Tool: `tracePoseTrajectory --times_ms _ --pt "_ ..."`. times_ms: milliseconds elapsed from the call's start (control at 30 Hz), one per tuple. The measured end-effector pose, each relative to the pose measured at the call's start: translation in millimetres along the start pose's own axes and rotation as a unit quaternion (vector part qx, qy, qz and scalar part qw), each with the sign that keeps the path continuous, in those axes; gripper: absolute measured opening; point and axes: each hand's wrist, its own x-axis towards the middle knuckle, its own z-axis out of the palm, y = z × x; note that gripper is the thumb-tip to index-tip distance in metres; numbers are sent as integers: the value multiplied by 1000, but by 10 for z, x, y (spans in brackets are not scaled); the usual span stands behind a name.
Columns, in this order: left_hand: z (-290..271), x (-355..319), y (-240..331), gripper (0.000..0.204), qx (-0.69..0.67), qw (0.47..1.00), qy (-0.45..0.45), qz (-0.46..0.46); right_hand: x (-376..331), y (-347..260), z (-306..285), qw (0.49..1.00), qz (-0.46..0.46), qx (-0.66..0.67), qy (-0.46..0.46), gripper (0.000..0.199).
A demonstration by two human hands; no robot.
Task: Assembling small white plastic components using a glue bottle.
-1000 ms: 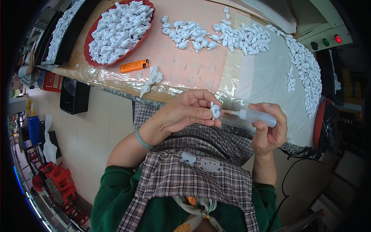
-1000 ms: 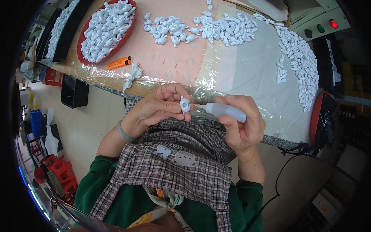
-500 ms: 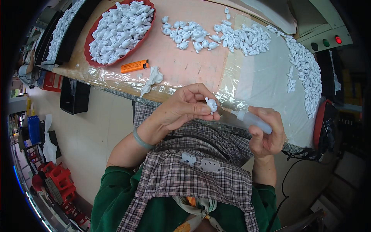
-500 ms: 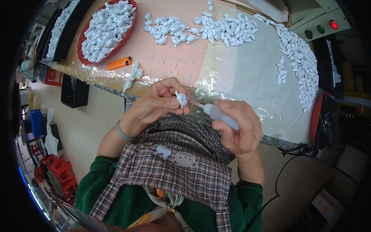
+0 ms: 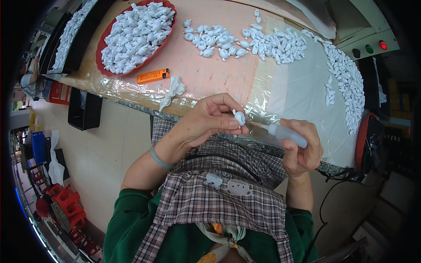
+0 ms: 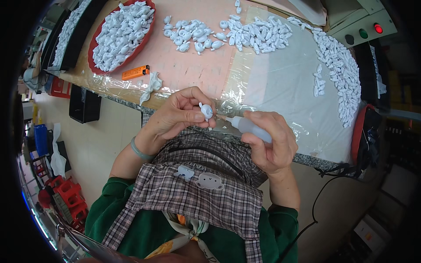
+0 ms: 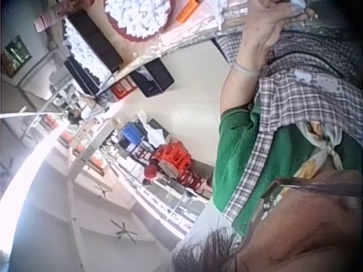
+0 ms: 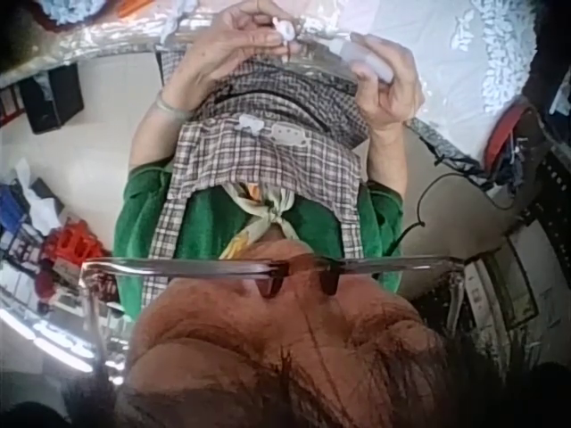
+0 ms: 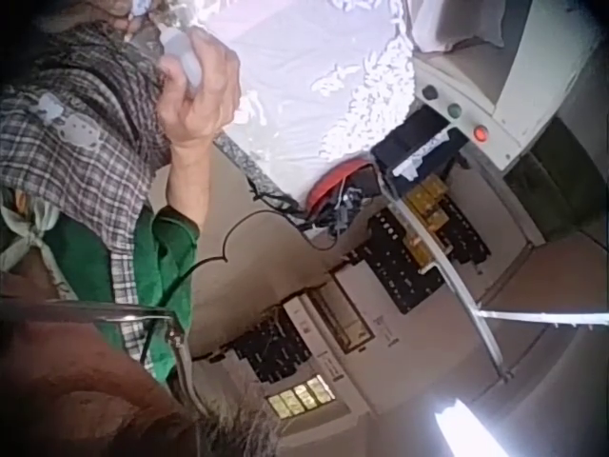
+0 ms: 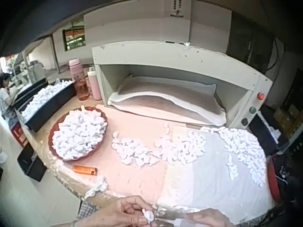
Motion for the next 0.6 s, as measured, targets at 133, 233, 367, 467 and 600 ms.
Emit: tracePoseTrajectory --times_ms 133,233,367,467,600 --pt "-12 6 -6 26 12 1000 -1 9 -2 4 0 1000 6 8 1 36" --pt "-15 2 -2 27 9 1000 4 0 4 5 -2 1000 0 4 -3 36" --pt "-20 -2 3 27 11 1000 4 1 -13 -11 -4 1000 8 -3 -15 37" --pt "-18 -9 5 26 10 1000 9 -9 -19 -10 -6 1000 11 7 -10 37" --pt "-14 -5 7 26 9 1000 6 -7 -5 -19 5 1000 9 11 -8 36"
